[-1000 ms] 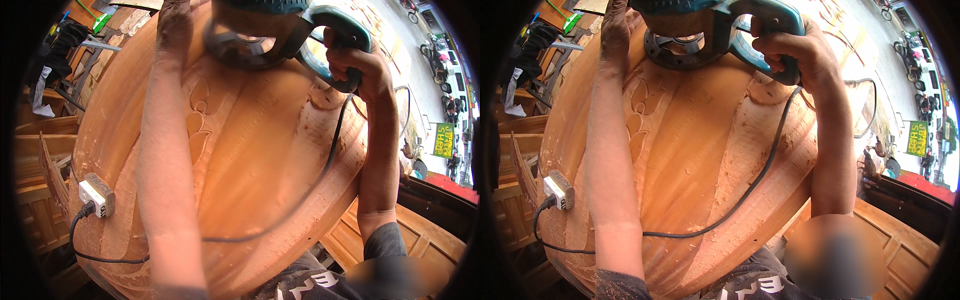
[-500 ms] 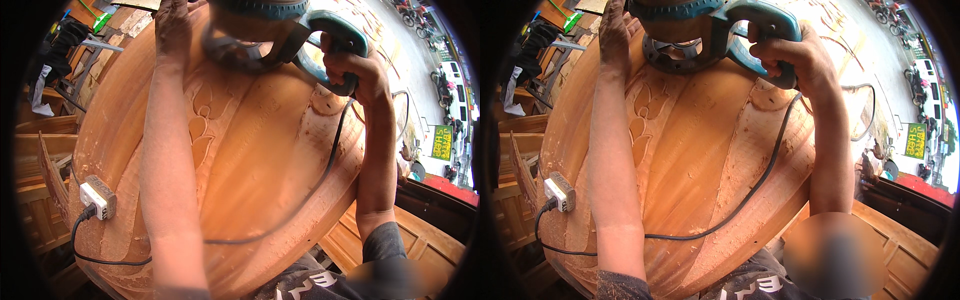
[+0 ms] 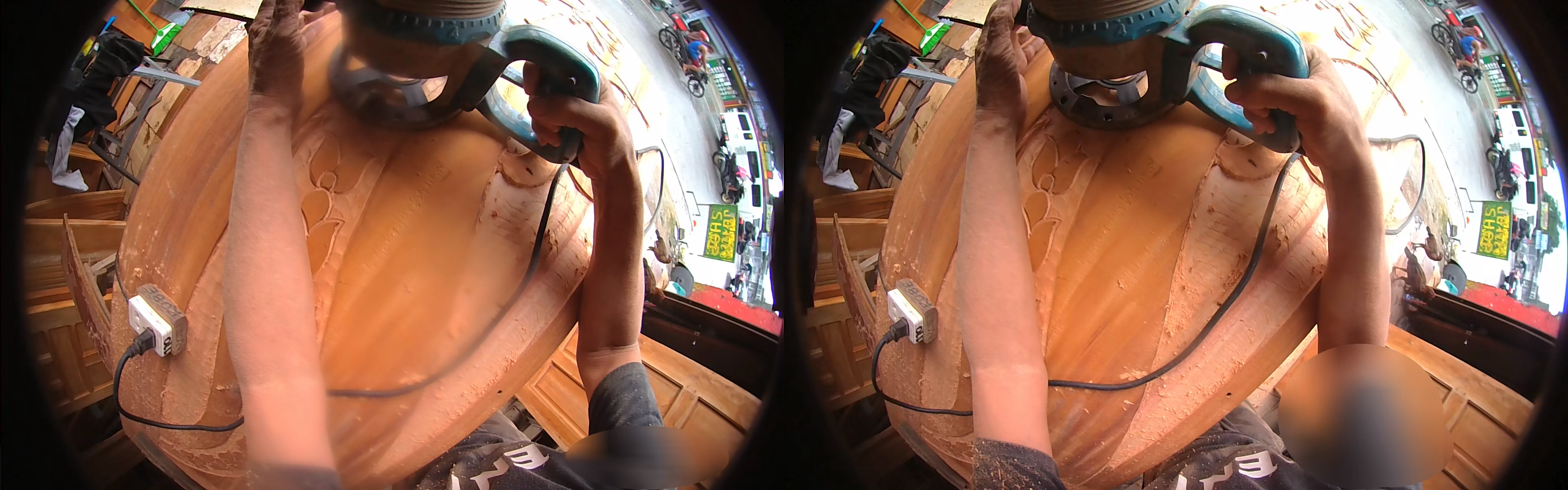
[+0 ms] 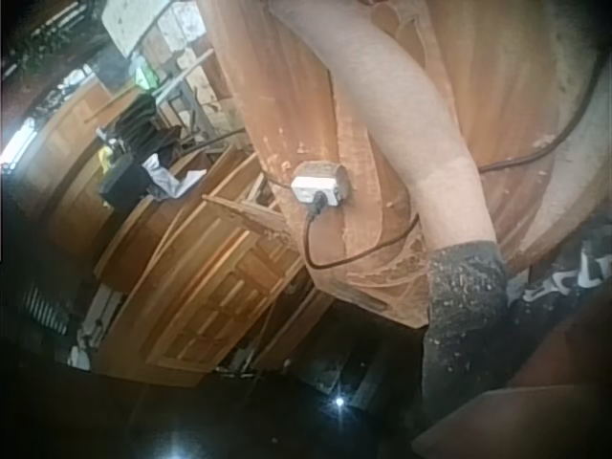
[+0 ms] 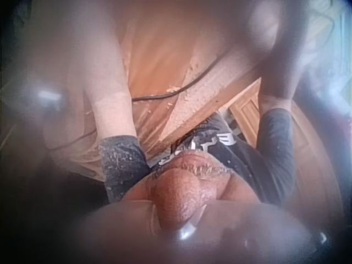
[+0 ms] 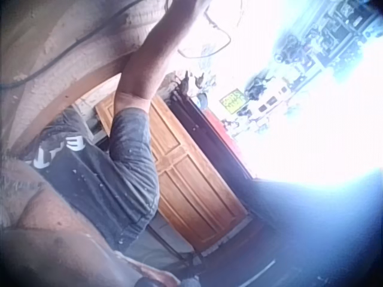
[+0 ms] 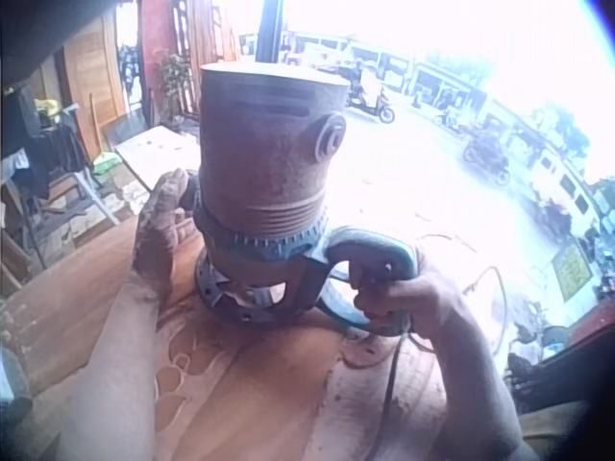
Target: The person carves decorative floral patterns into a large wooden panel using a handheld router, periodically brushing away wood shavings with their hands.
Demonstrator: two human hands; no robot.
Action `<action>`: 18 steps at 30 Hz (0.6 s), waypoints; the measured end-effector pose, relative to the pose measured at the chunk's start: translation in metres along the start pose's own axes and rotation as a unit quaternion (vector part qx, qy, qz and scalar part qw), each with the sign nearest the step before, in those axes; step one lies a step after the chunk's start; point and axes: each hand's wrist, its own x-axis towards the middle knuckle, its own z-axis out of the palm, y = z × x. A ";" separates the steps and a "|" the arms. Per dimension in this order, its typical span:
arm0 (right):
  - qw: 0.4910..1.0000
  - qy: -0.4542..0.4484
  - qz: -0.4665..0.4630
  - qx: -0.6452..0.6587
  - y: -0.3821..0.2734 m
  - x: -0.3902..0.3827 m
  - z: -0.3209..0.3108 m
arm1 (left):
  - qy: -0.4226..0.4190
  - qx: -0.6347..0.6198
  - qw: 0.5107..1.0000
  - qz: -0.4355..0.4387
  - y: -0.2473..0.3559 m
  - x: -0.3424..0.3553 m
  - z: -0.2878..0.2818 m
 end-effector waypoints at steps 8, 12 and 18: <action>1.000 0.002 0.011 0.019 -0.002 -0.009 0.001 | -0.021 -0.010 1.000 0.016 0.001 -0.006 0.000; 1.000 0.008 0.014 0.018 -0.001 -0.012 0.001 | 0.007 -0.012 1.000 0.002 0.002 -0.007 0.002; 0.999 0.001 -0.010 0.053 0.002 -0.010 0.006 | -0.006 -0.037 0.998 0.050 -0.010 0.001 -0.012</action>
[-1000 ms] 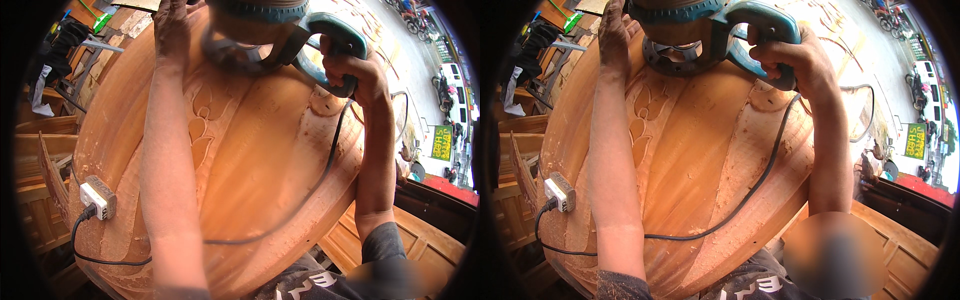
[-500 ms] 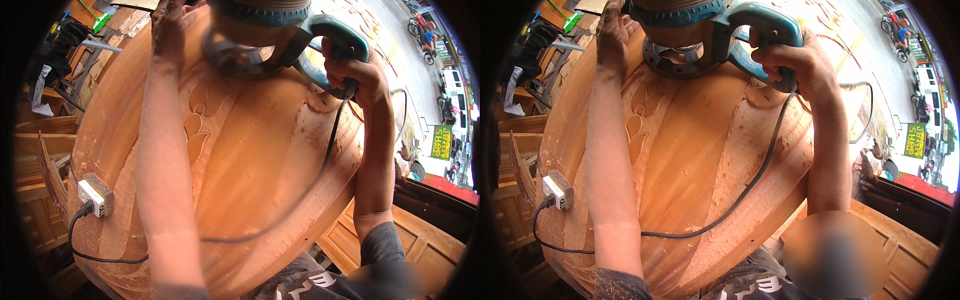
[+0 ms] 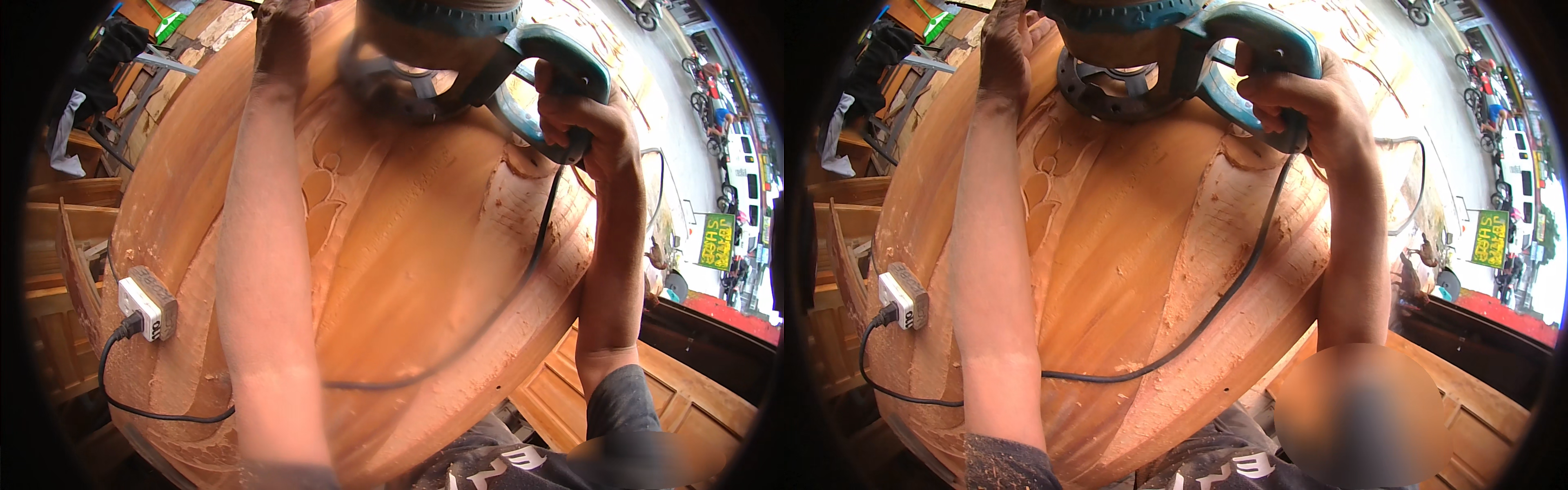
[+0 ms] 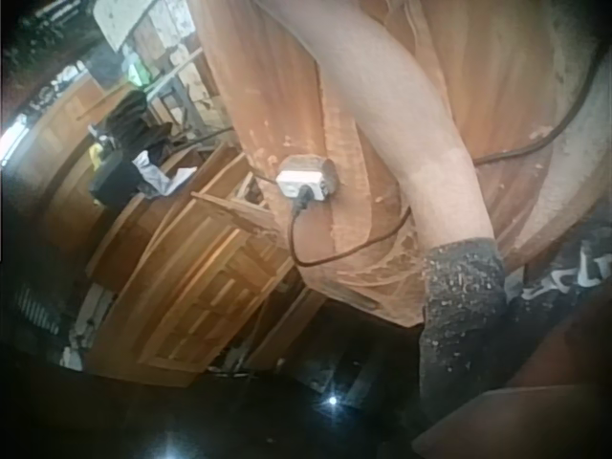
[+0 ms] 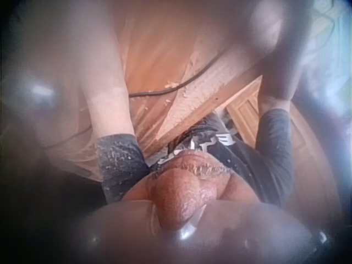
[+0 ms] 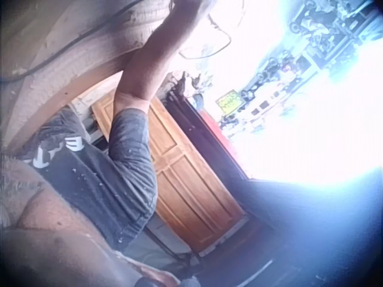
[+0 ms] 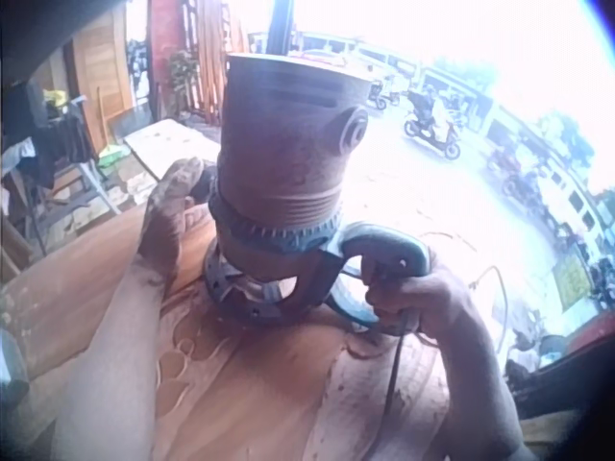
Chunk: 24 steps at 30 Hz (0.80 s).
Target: The person carves decorative floral patterns into a large wooden panel using a handheld router, periodically brushing away wood shavings with their hands.
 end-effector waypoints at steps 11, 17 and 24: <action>0.999 0.000 0.006 -0.044 -0.003 0.007 0.002 | 0.021 0.023 0.999 -0.044 0.005 -0.001 0.009; 0.999 -0.007 0.008 -0.035 -0.003 0.012 0.003 | 0.037 0.046 0.997 -0.040 0.011 -0.002 0.009; 1.000 -0.001 -0.010 -0.026 0.000 0.016 0.010 | 0.014 -0.055 0.998 0.015 0.002 0.009 0.004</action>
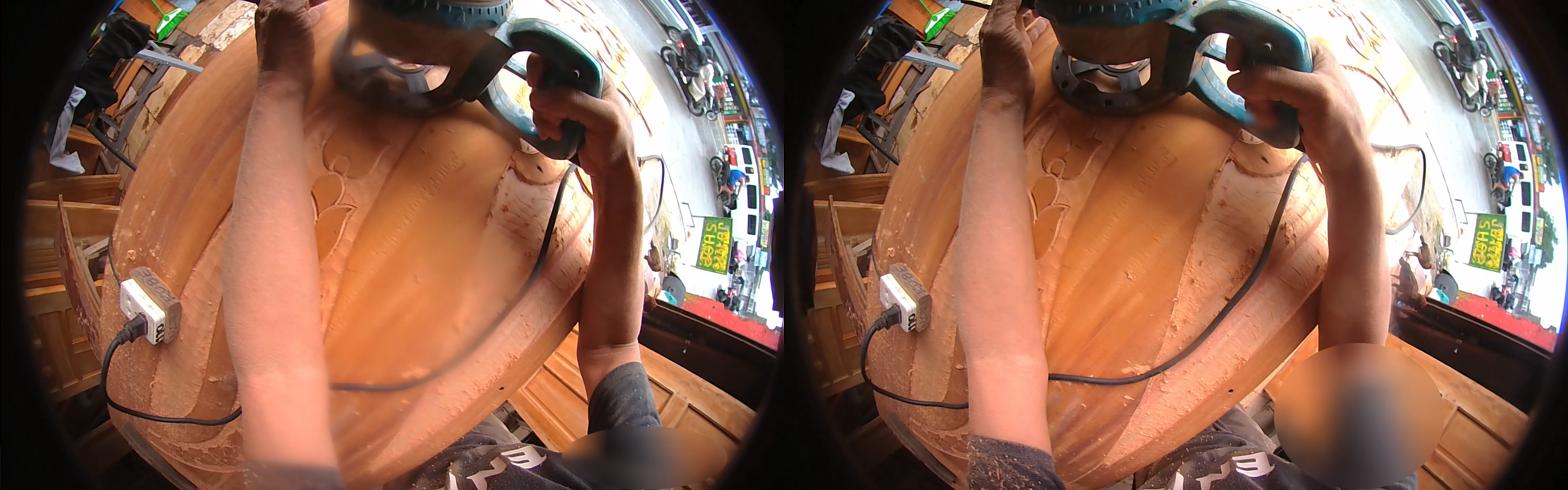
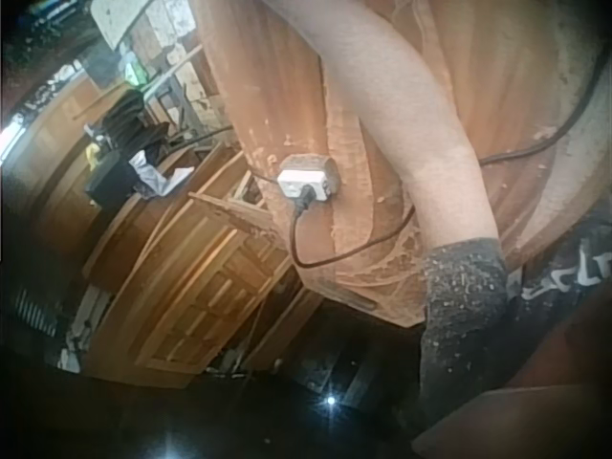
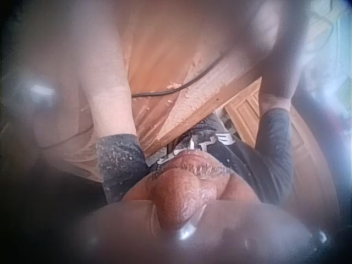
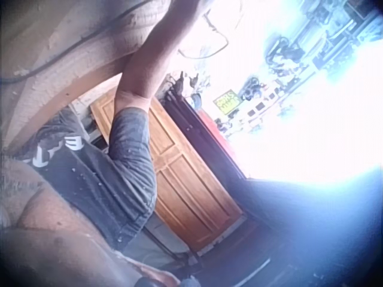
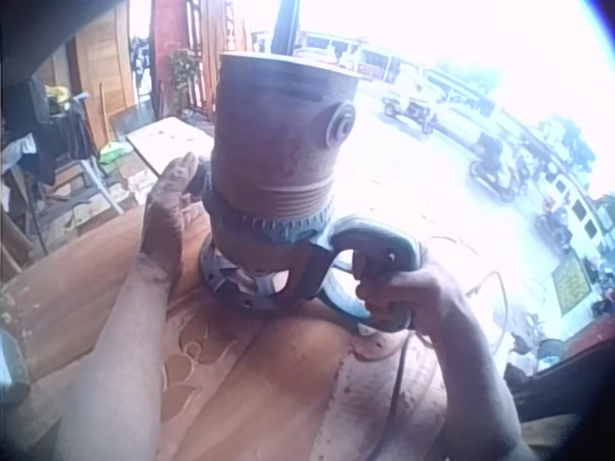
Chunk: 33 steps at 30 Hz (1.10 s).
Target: The person carves decorative floral patterns into a large wooden panel using a handheld router, periodically brushing away wood shavings with their hands.
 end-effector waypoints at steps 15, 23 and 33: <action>1.000 -0.004 0.024 -0.017 -0.003 -0.001 0.001 | 0.000 -0.049 0.997 0.066 0.006 -0.008 0.003; 1.000 -0.007 0.013 -0.003 0.001 0.002 -0.004 | 0.022 0.002 0.999 0.024 0.004 -0.005 -0.001; 1.000 -0.004 0.021 0.002 -0.003 -0.004 -0.006 | 0.017 0.011 1.000 -0.018 0.004 -0.005 0.000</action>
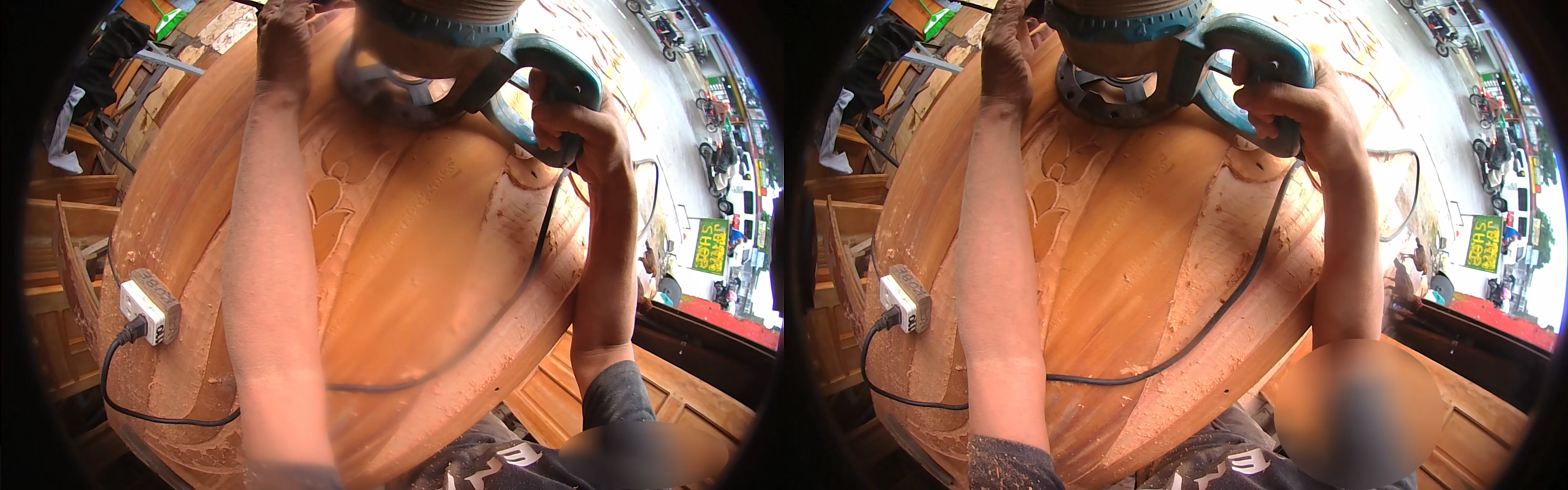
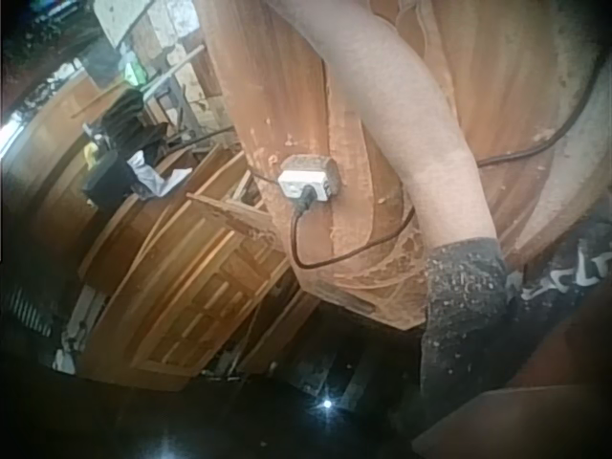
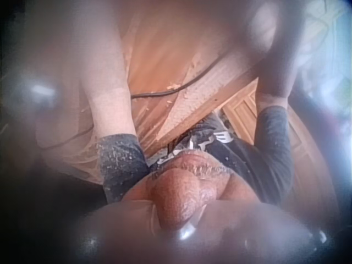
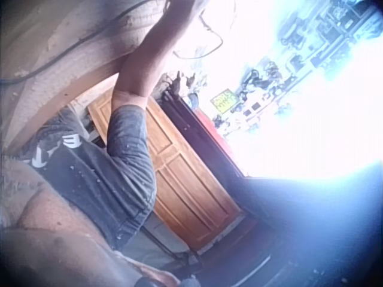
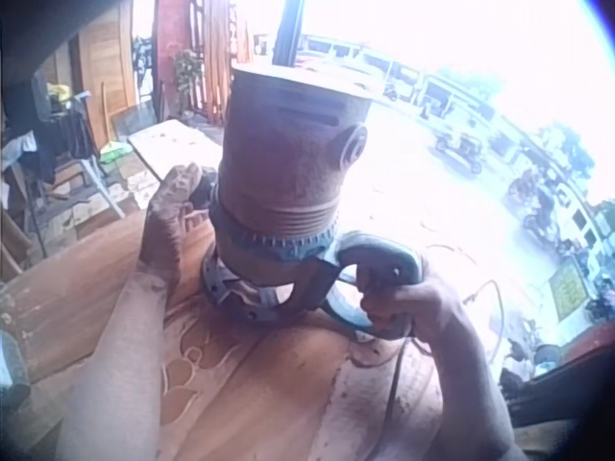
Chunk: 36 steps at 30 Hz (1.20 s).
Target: The person carves decorative floral patterns into a large wooden panel using a handheld router, periodically brushing away wood shavings with their hands.
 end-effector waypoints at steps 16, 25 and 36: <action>1.000 0.007 0.007 0.016 0.003 -0.015 -0.006 | -0.057 -0.035 0.997 0.036 -0.007 -0.005 -0.001; 1.000 -0.001 -0.013 0.012 0.001 -0.011 0.002 | -0.064 -0.069 0.994 0.055 -0.008 0.001 -0.007; 1.000 -0.006 -0.002 -0.018 -0.001 -0.004 0.003 | -0.051 -0.075 0.995 0.049 -0.006 0.004 -0.006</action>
